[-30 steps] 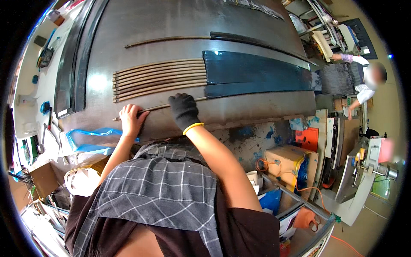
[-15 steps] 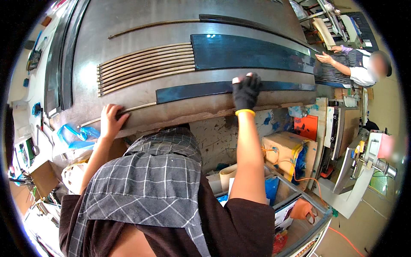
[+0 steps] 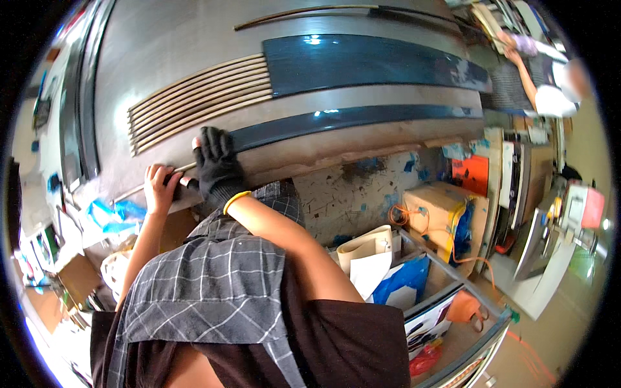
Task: The person, with the assistance of another person, handles and aligns long dark metal strips on a large table, applying adhesive tape or film and smoothing it by hand, and then placing them onto a rack.
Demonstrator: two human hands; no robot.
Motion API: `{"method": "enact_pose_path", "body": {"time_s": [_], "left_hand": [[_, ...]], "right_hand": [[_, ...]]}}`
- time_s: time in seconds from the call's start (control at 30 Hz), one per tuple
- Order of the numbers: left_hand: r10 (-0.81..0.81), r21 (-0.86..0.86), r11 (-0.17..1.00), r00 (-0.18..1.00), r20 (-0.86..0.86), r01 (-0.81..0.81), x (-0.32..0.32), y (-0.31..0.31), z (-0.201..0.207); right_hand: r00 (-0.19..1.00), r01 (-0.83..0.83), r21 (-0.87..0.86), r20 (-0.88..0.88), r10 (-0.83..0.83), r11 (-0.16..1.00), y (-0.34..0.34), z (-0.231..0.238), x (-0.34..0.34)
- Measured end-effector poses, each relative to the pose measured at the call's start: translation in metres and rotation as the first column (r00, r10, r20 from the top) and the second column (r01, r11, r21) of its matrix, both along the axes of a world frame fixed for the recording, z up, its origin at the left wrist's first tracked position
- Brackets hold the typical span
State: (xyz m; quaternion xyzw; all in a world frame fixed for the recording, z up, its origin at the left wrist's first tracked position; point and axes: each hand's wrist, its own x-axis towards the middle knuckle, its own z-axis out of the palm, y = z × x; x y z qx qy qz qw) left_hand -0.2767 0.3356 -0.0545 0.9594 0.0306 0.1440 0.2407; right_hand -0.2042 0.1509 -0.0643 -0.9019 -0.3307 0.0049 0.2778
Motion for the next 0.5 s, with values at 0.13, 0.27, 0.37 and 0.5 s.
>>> {"method": "enact_pose_path", "body": {"time_s": [0.13, 0.27, 0.37, 0.5], "left_hand": [[0.031, 0.061, 0.998, 0.996, -0.086, -0.026, -0.007, -0.003, 0.009], [-0.003, 0.100, 0.995, 0.986, -0.165, 0.020, 0.001, -0.007, 0.013], [-0.042, 0.122, 0.990, 0.974, -0.221, 0.070, -0.002, 0.006, 0.006], [-0.012, 0.179, 0.980, 0.932, -0.361, 0.082, -0.004, 0.012, 0.008]], "right_hand": [[0.989, 0.148, 0.182, -0.054, -0.141, 0.972, -0.055, 0.007, 0.029], [0.920, 0.384, -0.102, 0.124, -0.372, 0.918, -0.194, 0.008, 0.105], [0.853, 0.505, -0.208, 0.271, -0.447, 0.838, -0.298, 0.002, 0.162], [0.781, 0.619, -0.266, 0.310, -0.543, 0.739, -0.450, -0.002, 0.243]]}}
